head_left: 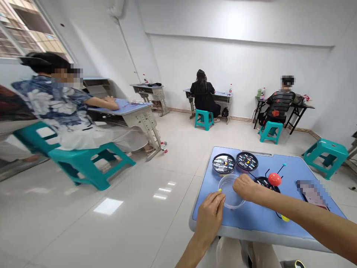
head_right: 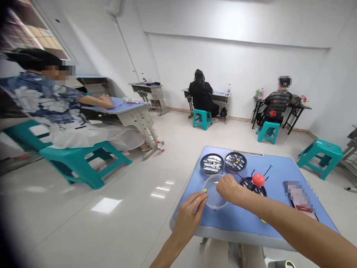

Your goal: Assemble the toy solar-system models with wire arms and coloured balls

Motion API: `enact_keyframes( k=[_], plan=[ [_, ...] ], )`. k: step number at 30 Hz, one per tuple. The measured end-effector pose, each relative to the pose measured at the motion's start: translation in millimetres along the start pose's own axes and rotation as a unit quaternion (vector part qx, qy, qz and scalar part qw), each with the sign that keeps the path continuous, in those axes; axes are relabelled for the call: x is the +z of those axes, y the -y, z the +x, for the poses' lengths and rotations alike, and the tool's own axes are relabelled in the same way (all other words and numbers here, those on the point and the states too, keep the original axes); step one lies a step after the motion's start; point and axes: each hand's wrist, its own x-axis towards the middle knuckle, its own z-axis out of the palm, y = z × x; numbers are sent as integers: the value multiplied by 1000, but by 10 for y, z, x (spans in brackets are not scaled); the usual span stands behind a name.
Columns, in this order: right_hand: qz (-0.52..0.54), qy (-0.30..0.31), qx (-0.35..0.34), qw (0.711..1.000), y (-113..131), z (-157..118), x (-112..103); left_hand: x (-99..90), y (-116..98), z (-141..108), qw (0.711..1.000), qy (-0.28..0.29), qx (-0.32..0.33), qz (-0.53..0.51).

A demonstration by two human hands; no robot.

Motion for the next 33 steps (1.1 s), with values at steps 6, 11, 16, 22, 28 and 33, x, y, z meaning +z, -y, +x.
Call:
enact_keyframes(
  k=[6, 11, 16, 22, 28, 33],
  plan=[
    [69, 8, 23, 997, -202, -114, -145, 24, 21, 12, 1000, -17, 4, 9],
    [547, -65, -45, 834, -534, -374, -290, -29, -281, 265, 996, -68, -18, -57],
    [771, -69, -68, 629, -609, -534, -283, 1, -644, 562, 978, -110, -38, -173],
    [779, -159, 2, 607, -819, -565, -233, 251, -708, 683, 956, -122, -153, -220],
    [733, -168, 12, 659, -1126, -544, -223, 713, -706, 723, 936, -39, -251, -245],
    [752, -149, -6, 643, -1250, -481, -142, 1075, -654, 762, 937, -31, -274, -214]
  ],
)
